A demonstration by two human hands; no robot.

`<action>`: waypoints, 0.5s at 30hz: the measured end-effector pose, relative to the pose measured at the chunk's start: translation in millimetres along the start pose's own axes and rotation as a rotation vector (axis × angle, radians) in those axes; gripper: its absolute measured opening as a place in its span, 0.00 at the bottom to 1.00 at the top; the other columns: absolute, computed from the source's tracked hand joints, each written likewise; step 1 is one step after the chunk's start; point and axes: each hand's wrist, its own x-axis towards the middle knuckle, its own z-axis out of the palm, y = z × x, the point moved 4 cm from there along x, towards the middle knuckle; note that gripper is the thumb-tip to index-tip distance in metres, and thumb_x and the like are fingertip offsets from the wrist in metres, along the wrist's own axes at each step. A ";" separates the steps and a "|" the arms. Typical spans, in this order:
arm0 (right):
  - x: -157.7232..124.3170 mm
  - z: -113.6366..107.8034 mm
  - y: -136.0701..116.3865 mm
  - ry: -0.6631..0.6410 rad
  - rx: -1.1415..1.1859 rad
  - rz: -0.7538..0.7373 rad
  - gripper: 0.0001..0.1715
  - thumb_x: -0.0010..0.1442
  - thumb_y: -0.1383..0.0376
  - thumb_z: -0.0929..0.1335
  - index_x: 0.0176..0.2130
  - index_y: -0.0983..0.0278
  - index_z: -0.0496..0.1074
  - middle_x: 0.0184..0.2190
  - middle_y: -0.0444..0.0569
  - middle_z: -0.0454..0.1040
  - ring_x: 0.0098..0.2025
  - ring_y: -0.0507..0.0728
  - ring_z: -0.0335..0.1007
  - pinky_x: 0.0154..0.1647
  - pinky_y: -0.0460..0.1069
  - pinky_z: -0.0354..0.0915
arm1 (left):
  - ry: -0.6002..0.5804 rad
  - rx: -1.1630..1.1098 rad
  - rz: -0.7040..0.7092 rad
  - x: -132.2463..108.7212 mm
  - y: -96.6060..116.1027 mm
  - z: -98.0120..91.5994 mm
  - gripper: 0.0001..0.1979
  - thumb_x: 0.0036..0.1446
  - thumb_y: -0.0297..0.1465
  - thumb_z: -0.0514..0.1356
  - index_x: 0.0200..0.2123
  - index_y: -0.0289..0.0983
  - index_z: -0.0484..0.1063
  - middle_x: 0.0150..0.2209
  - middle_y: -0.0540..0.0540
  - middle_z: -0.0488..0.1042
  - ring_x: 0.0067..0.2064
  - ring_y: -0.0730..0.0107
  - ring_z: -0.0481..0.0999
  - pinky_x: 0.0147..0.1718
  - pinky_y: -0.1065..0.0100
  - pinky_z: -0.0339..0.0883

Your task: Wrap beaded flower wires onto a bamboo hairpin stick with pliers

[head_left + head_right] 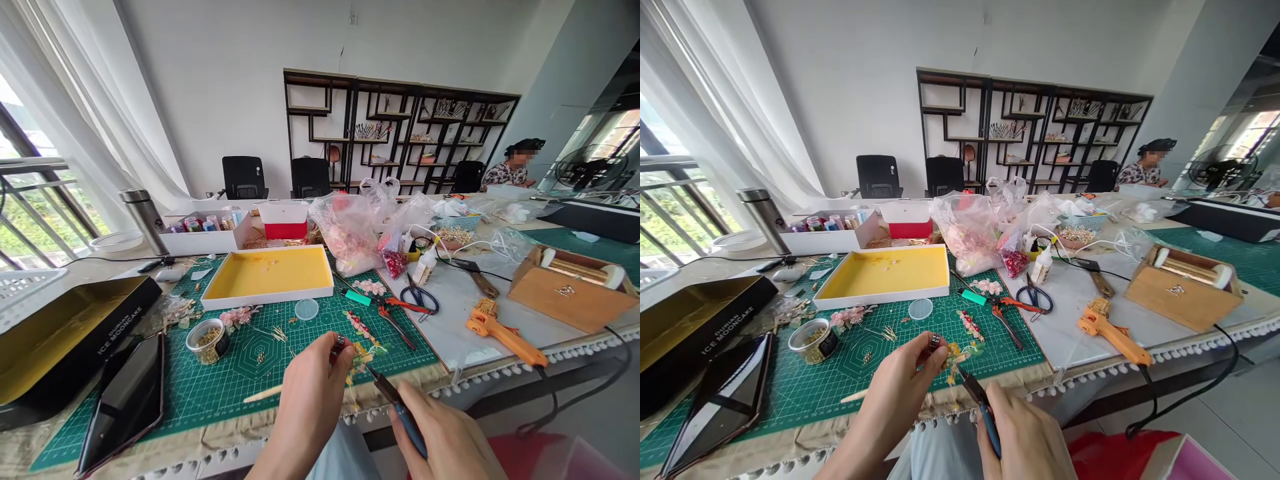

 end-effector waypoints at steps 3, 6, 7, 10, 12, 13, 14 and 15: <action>3.1 1.9 1.0 -0.034 -0.006 0.018 0.12 0.64 0.68 0.54 0.36 0.59 0.62 0.20 0.40 0.71 0.19 0.54 0.70 0.18 0.47 0.58 | -0.035 0.067 0.012 1.1 6.9 -0.3 0.14 0.63 0.39 0.47 0.25 0.41 0.57 0.25 0.53 0.68 0.26 0.70 0.59 0.25 0.70 0.47; 2.9 0.7 4.7 -0.104 -0.030 0.027 0.11 0.63 0.68 0.55 0.38 0.59 0.63 0.20 0.40 0.70 0.18 0.56 0.69 0.18 0.49 0.56 | -0.068 0.098 0.037 2.8 11.8 2.1 0.15 0.63 0.38 0.46 0.25 0.40 0.57 0.25 0.53 0.66 0.26 0.70 0.59 0.26 0.69 0.47; 2.0 0.0 6.0 -0.121 -0.040 0.032 0.10 0.62 0.68 0.56 0.38 0.59 0.64 0.20 0.40 0.70 0.18 0.56 0.69 0.18 0.49 0.56 | -0.080 0.100 0.041 3.4 12.7 3.3 0.15 0.64 0.38 0.46 0.25 0.40 0.57 0.25 0.53 0.66 0.26 0.70 0.59 0.26 0.69 0.47; -1.1 -1.6 8.9 -0.148 -0.077 0.061 0.09 0.61 0.68 0.57 0.37 0.58 0.64 0.19 0.40 0.69 0.18 0.58 0.69 0.20 0.50 0.55 | -0.118 0.092 0.030 5.5 13.0 6.9 0.15 0.63 0.38 0.46 0.25 0.40 0.55 0.25 0.53 0.64 0.27 0.71 0.59 0.27 0.69 0.48; -2.6 -1.3 10.1 -0.163 -0.087 0.096 0.08 0.61 0.67 0.57 0.37 0.58 0.64 0.20 0.41 0.69 0.19 0.58 0.69 0.21 0.50 0.55 | -0.148 0.091 0.018 7.8 12.4 8.8 0.15 0.62 0.39 0.46 0.24 0.40 0.54 0.24 0.54 0.62 0.26 0.71 0.56 0.26 0.69 0.47; -3.0 -0.6 10.5 -0.177 -0.083 0.113 0.09 0.61 0.67 0.57 0.37 0.58 0.64 0.20 0.41 0.69 0.20 0.58 0.69 0.21 0.50 0.55 | -0.162 0.094 0.018 9.5 12.2 9.4 0.15 0.62 0.39 0.46 0.23 0.40 0.54 0.23 0.54 0.60 0.26 0.72 0.55 0.25 0.69 0.46; -3.3 0.2 10.8 -0.192 -0.075 0.129 0.09 0.62 0.67 0.57 0.38 0.58 0.64 0.20 0.42 0.69 0.20 0.59 0.69 0.22 0.50 0.55 | -0.174 0.098 0.019 11.5 12.0 9.7 0.16 0.61 0.39 0.47 0.23 0.40 0.53 0.22 0.55 0.59 0.25 0.72 0.54 0.25 0.68 0.46; -3.5 1.0 11.0 -0.204 -0.067 0.141 0.09 0.62 0.67 0.57 0.38 0.58 0.64 0.21 0.42 0.69 0.21 0.59 0.69 0.23 0.50 0.55 | -0.184 0.099 0.021 13.8 11.7 9.6 0.16 0.61 0.39 0.47 0.22 0.40 0.52 0.21 0.55 0.57 0.25 0.72 0.53 0.25 0.68 0.45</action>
